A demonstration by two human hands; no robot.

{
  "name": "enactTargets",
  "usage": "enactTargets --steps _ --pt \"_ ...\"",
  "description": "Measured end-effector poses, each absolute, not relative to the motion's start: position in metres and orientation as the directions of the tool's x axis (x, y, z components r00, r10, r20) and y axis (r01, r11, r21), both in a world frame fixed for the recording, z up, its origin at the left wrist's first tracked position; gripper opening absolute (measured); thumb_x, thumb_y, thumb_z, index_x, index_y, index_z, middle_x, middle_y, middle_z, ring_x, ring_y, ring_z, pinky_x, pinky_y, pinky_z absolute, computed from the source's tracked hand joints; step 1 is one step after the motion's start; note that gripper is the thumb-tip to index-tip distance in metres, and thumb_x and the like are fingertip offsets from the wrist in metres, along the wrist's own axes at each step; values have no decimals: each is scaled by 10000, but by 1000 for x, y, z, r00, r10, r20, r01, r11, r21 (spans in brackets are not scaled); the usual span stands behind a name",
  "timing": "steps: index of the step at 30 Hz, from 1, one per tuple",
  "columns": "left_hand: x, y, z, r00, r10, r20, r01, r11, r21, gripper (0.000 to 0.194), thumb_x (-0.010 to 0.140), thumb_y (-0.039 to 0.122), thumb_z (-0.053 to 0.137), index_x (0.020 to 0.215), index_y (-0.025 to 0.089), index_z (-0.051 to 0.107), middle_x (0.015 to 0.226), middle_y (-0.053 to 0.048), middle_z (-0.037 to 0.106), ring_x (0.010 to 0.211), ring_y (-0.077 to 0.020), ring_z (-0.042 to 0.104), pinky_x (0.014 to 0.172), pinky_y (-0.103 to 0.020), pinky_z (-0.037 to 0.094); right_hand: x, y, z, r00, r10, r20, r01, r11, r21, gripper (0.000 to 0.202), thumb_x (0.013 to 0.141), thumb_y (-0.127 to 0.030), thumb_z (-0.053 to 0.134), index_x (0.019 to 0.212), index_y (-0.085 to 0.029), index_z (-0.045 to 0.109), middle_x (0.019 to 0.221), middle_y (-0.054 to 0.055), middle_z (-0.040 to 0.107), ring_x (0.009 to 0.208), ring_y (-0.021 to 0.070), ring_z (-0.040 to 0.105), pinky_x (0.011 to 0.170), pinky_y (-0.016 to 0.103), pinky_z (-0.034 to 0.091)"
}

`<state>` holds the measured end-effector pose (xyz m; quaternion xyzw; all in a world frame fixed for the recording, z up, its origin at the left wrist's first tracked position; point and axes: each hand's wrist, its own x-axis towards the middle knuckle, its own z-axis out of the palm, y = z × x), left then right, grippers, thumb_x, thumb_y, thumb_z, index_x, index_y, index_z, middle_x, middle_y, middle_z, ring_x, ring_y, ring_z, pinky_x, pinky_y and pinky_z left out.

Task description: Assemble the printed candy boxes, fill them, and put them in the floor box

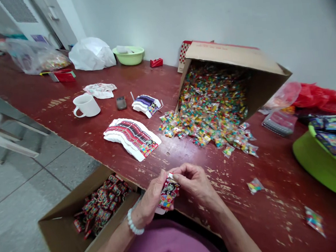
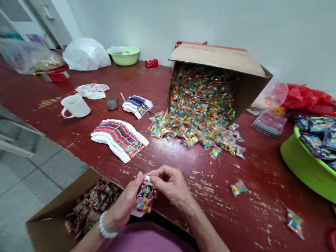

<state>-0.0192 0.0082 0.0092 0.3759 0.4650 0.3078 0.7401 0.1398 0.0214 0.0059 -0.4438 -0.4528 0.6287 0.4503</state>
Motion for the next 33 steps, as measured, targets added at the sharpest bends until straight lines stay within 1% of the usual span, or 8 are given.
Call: enactTargets --steps 8,13,15,17,20,23,26,33 --pt "-20 7 9 371 786 -494 -181 583 792 680 875 693 432 1277 174 612 731 -44 653 503 -127 568 439 -222 457 141 4 24 -305 940 150 125 196 -973 102 923 -263 594 919 -246 694 1104 59 703 1008 215 640 907 366 476" --pt "-16 8 6 400 769 -499 -257 617 744 506 891 541 551 1317 270 508 880 -22 659 531 -116 590 446 -210 439 151 16 6 -303 947 103 331 206 -921 107 918 -292 581 906 -235 670 968 43 703 846 190 637 791 320 493" --pt "-19 12 7 424 774 -470 -318 613 723 487 856 384 651 1300 264 490 865 -12 661 587 -120 616 532 -218 466 170 40 -4 -194 978 73 390 145 -910 173 914 -361 566 918 -230 677 919 33 701 809 186 639 750 302 500" --pt "-24 15 8 416 786 -458 -359 604 711 469 818 288 695 1247 227 516 872 -31 677 703 -139 645 646 -233 485 196 72 -15 111 984 139 526 61 -848 252 882 -425 562 963 -211 667 961 62 687 876 223 622 805 349 488" --pt "-31 13 6 404 782 -475 -339 610 716 414 798 307 726 1162 188 568 980 -84 700 804 -152 634 716 -243 472 230 116 -28 268 949 168 598 -27 -801 366 801 -405 619 1070 -159 647 1064 139 645 993 298 566 928 464 409" --pt "-39 2 -4 451 737 -504 -262 649 714 418 724 327 793 1065 178 602 960 -69 691 789 -152 608 717 -251 460 244 136 -40 294 943 157 626 -66 -777 416 657 -335 740 1032 -168 673 1081 143 642 1091 335 520 1000 476 341" --pt "-58 -6 -14 519 707 -480 -144 626 766 446 639 297 834 1005 191 602 817 11 619 710 -131 546 667 -236 432 245 134 -48 309 944 119 605 -98 -790 320 651 -314 726 942 -184 703 1014 119 669 1063 325 539 992 451 341" --pt "-128 8 -13 635 543 -550 483 276 831 442 630 316 778 1063 249 721 904 7 650 799 -191 564 715 -255 442 250 106 -42 380 925 -22 336 -160 -928 425 724 -522 660 949 -165 699 744 41 680 730 229 600 696 345 461"
